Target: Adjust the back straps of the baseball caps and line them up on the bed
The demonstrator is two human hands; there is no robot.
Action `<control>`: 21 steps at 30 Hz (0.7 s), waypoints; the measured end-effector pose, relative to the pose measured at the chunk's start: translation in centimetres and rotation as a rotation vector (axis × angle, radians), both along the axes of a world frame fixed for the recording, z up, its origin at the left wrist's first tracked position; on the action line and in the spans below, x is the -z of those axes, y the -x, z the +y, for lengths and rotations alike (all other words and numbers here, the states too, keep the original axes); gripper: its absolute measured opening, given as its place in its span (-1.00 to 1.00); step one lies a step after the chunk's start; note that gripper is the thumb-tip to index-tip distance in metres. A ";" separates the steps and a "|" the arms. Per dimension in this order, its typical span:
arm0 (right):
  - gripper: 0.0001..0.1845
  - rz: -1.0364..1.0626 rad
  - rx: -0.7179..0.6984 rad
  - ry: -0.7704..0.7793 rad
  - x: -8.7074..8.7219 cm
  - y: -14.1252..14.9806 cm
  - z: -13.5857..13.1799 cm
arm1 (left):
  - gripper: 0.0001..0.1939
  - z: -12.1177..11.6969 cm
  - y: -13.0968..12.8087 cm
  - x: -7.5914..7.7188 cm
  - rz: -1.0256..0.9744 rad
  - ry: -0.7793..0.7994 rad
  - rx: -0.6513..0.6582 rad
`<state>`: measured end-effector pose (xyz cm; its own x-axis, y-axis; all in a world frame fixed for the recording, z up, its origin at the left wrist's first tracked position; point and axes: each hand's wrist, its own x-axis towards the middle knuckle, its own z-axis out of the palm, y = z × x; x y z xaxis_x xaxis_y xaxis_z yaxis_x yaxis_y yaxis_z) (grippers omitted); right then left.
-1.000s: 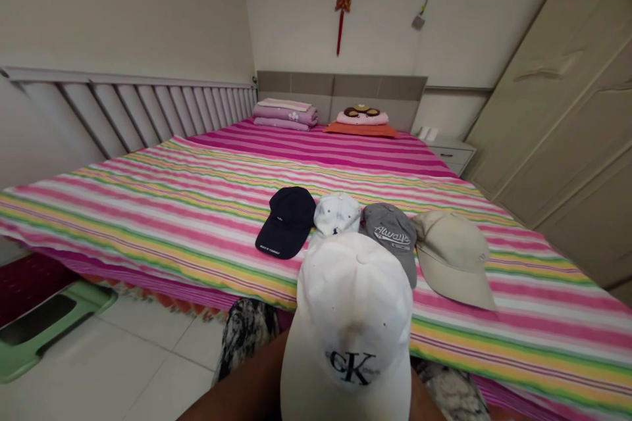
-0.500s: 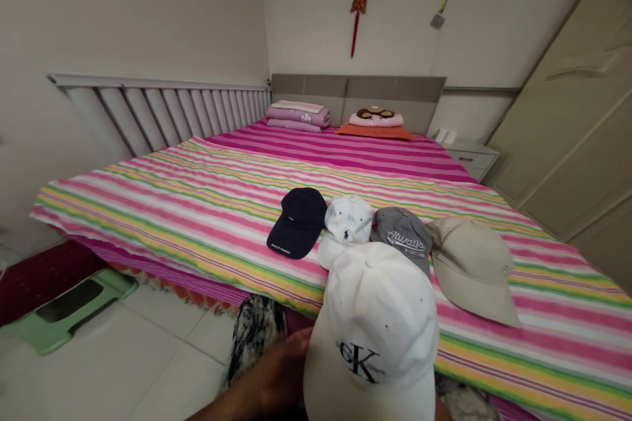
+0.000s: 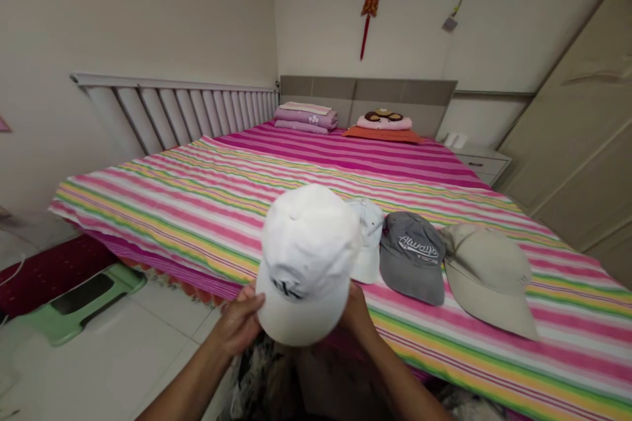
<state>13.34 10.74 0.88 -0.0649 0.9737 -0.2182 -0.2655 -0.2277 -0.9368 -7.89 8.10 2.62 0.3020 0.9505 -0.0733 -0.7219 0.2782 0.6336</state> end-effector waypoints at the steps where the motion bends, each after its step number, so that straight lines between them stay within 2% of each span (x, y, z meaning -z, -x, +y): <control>1: -0.77 0.052 -0.019 0.072 0.0 0.3 0.3 | -0.61 0.9 1.2 -0.4 0.005 -0.010 -0.062; 6: -0.77 0.325 -0.077 0.382 -0.4 2.3 2.7 | -0.57 5.7 5.9 -1.8 0.020 0.002 -0.291; 12: -0.65 0.529 0.032 0.480 -0.3 5.5 6.3 | -0.54 10.8 7.8 -2.1 0.016 0.140 -0.504; 16: -0.74 0.560 0.150 0.502 0.1 6.6 7.6 | -0.57 13.2 8.1 -1.6 0.054 0.198 -0.526; 21: -0.82 0.547 0.208 0.540 0.5 6.5 7.7 | -0.58 15.0 8.2 0.1 0.088 0.222 -0.510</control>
<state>6.81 18.42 0.39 -0.1273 0.7462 -0.6535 -0.7429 -0.5082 -0.4356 -16.06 23.09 2.47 -0.2077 0.9335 -0.2921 -0.7472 0.0414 0.6634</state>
